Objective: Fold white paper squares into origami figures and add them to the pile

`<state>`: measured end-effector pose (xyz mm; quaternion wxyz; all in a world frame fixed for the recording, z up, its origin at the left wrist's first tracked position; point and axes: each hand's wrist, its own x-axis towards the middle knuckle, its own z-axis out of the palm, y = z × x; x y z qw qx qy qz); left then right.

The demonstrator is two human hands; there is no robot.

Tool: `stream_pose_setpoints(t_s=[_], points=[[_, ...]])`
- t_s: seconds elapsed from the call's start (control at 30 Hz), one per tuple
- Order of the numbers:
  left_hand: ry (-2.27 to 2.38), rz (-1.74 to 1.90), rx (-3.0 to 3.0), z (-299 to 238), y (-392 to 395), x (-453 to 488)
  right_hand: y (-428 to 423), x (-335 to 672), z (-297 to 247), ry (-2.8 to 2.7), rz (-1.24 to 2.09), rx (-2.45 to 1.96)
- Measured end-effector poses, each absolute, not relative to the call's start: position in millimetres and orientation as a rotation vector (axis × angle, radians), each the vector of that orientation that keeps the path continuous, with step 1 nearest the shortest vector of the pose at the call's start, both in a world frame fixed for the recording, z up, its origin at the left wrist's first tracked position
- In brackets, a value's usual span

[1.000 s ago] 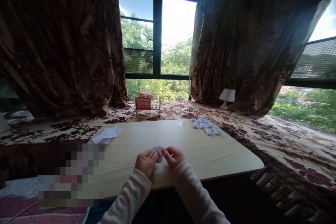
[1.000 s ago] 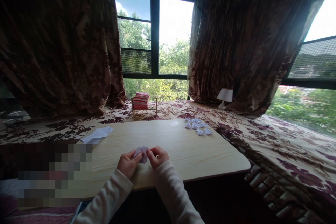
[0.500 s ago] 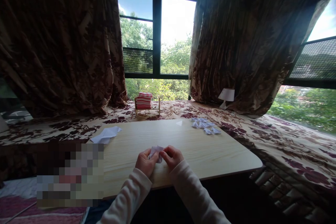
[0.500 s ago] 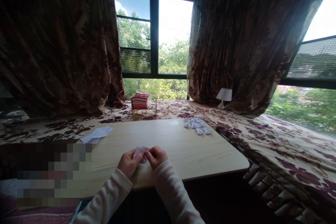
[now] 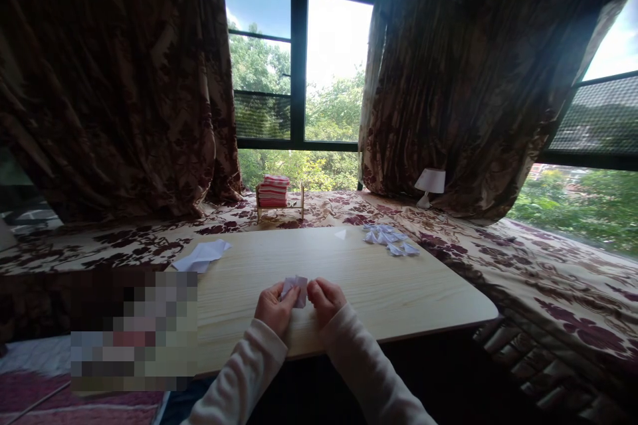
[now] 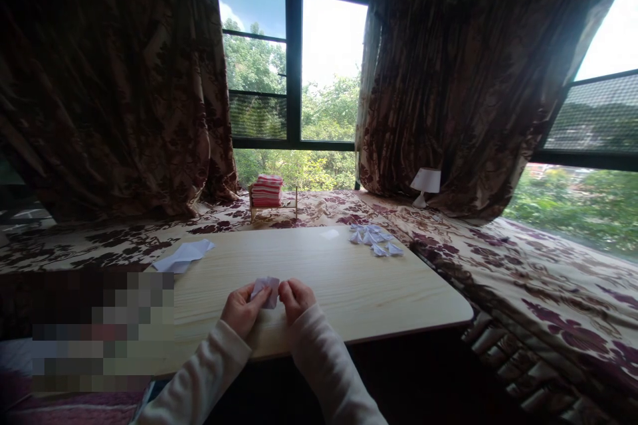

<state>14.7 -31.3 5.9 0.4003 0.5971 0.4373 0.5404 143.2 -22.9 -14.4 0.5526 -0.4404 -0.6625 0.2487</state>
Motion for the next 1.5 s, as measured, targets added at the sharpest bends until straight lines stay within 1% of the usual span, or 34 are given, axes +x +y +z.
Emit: stream_pose_setpoints(t_s=[0.4, 0.73, 0.97, 1.1, 1.2, 1.5], points=[[1.083, 1.337, 1.578, 3, -30, 14, -25, 145, -8, -1.488, 0.569, -1.035], [1.042, 1.285, 1.691, 11, -37, 18, -26, 146, -7, -1.492, 0.628, -0.891], [1.039, 1.294, 1.750, 14, -38, 18, -26, 148, -4, -1.573, 0.429, -0.990], [1.088, 1.401, 1.567, 10, -33, 15, -22, 145, -8, -1.517, 0.520, -1.021], [1.073, 1.405, 1.465, 6, -31, 13, -21, 143, -12, -1.514, 0.614, -1.015], [1.087, 1.325, 1.597, 7, -32, 14, -24, 147, -10, -1.445, 0.654, -0.954]])
